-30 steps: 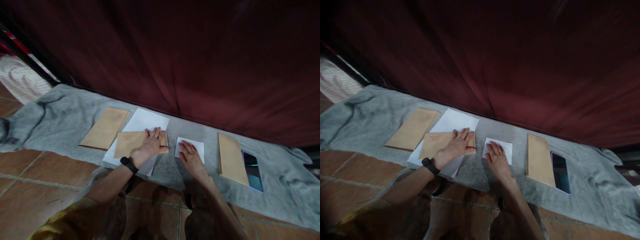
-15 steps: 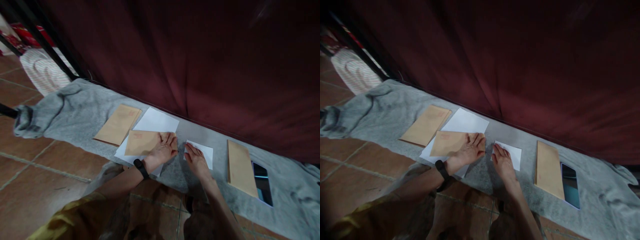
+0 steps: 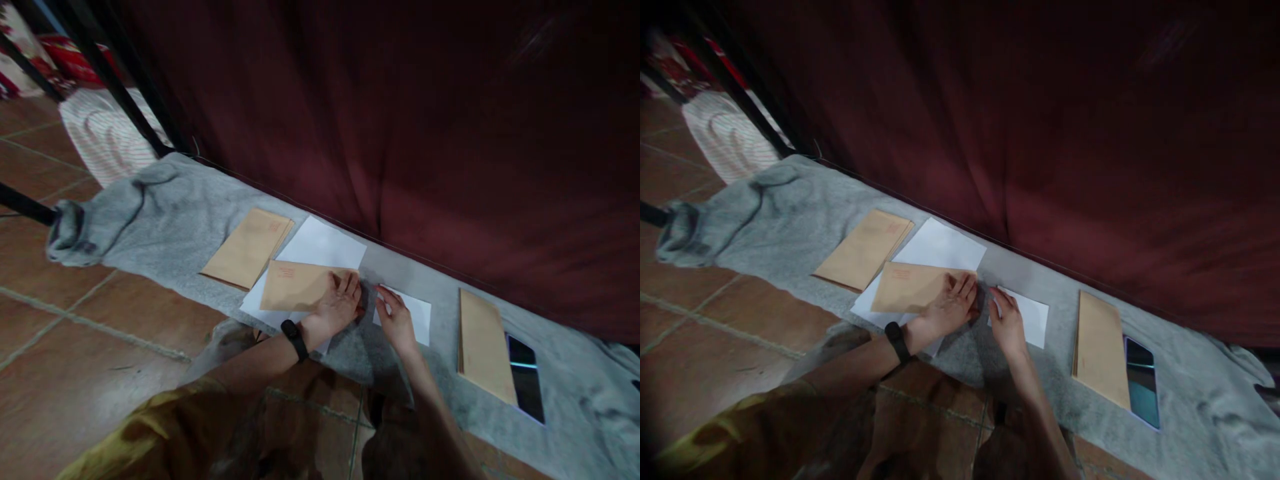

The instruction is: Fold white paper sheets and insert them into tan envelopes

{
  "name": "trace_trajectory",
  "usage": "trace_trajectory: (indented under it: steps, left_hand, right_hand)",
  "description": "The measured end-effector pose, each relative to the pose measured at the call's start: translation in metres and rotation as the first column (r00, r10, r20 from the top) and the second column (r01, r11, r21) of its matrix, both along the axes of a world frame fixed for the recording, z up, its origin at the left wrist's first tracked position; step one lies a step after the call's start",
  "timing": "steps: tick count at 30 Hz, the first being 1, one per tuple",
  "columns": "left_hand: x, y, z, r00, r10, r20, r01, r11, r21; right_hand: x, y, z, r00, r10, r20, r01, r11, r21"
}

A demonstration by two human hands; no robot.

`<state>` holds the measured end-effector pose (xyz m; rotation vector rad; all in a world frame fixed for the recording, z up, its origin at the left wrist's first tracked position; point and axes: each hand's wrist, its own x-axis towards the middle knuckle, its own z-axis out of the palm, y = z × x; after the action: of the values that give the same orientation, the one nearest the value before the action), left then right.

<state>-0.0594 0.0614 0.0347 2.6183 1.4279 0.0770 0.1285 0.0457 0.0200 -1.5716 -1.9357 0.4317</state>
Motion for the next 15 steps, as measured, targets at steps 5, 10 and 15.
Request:
trace_trajectory:
  steps: [5, 10, 15]
  left_hand:
    - [-0.003, 0.002, 0.001, 0.999, 0.015, 0.042, -0.013, 0.999, -0.041]
    - [-0.015, 0.011, 0.002, 0.991, 0.090, 0.103, -0.079, 0.992, -0.101]
    - [-0.027, 0.023, 0.005, 0.991, 0.111, 0.069, -0.093, 0.971, -0.219]
  right_hand:
    - [-0.019, 0.002, -0.001, 0.999, 0.017, -0.044, -0.018, 1.000, -0.022]
    - [-0.023, 0.009, -0.004, 1.000, 0.012, -0.006, -0.013, 0.996, -0.091]
    - [-0.031, 0.015, -0.011, 1.000, -0.019, 0.002, 0.019, 0.995, -0.099]
